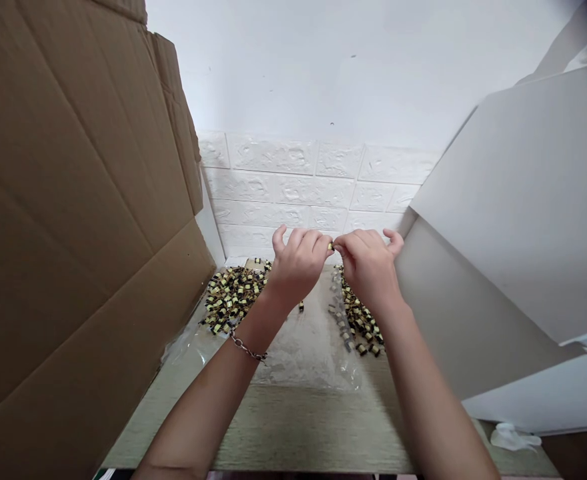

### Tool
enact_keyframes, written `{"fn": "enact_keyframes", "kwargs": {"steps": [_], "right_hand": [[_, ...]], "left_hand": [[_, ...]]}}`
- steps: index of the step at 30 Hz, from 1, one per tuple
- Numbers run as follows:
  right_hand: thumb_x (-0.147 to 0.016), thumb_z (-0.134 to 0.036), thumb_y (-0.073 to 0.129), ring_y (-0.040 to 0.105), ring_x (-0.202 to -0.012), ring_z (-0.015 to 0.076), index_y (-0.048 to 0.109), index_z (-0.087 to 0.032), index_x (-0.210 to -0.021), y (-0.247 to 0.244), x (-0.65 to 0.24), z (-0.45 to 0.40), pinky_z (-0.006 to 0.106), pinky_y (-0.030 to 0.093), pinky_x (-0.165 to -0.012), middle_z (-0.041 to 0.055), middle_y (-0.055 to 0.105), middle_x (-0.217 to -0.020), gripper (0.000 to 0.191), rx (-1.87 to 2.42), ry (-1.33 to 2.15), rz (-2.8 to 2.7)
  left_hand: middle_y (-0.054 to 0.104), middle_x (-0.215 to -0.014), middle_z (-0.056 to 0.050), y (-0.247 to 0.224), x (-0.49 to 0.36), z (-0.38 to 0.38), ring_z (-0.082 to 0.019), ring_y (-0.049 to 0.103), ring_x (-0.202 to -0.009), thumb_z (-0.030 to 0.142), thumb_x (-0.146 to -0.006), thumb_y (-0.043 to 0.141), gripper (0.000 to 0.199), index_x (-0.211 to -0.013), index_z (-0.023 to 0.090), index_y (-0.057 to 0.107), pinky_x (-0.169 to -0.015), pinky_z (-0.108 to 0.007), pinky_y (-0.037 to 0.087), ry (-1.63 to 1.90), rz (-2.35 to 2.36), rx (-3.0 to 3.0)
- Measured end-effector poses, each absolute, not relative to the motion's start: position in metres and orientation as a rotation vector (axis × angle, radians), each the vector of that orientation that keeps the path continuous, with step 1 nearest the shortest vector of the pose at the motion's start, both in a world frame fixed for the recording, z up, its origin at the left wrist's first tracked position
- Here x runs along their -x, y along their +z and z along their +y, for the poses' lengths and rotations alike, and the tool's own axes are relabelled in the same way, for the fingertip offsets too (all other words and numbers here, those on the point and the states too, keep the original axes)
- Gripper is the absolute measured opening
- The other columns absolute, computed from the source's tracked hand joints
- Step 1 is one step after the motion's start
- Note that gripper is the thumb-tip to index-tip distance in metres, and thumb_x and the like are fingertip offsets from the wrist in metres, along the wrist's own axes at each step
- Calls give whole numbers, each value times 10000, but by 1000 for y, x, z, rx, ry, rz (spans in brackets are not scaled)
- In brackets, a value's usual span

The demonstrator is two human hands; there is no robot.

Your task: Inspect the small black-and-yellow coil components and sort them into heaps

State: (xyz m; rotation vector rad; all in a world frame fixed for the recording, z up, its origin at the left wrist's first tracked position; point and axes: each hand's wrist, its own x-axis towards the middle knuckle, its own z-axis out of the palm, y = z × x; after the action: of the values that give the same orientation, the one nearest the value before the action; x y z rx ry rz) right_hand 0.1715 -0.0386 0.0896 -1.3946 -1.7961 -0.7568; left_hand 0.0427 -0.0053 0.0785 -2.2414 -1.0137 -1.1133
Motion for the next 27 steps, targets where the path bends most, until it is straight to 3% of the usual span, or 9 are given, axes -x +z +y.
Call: {"fn": "enact_keyframes", "kwargs": {"steps": [12, 21, 27], "right_hand": [[-837, -227, 417, 489, -789, 149, 533, -231, -741, 87, -170, -35, 391, 111, -885, -26, 591, -718, 150, 1405, -741, -1766], [-832, -216, 411, 494, -781, 151, 530, -229, -729, 89, -170, -38, 399, 123, -893, -25, 597, -717, 158, 1401, -729, -1722], [-830, -219, 403, 493, -796, 155, 530, -228, -740, 91, -171, -40, 401, 118, -906, -20, 592, -729, 156, 1400, -719, -1710]], "left_hand": [[594, -911, -37, 84, -36, -3, -192, 470, -940, 289, -843, 413, 167, -924, 219, 541, -954, -415, 163, -1097, -990, 2427], [609, -887, -24, 81, -39, 10, -150, 526, -869, 330, -810, 439, 225, -866, 168, 585, -800, -270, 372, -1701, -978, 3138], [593, -777, -29, 75, -45, 17, -133, 521, -773, 379, -756, 501, 255, -754, 136, 581, -744, -252, 390, -2082, -965, 3476]]}}
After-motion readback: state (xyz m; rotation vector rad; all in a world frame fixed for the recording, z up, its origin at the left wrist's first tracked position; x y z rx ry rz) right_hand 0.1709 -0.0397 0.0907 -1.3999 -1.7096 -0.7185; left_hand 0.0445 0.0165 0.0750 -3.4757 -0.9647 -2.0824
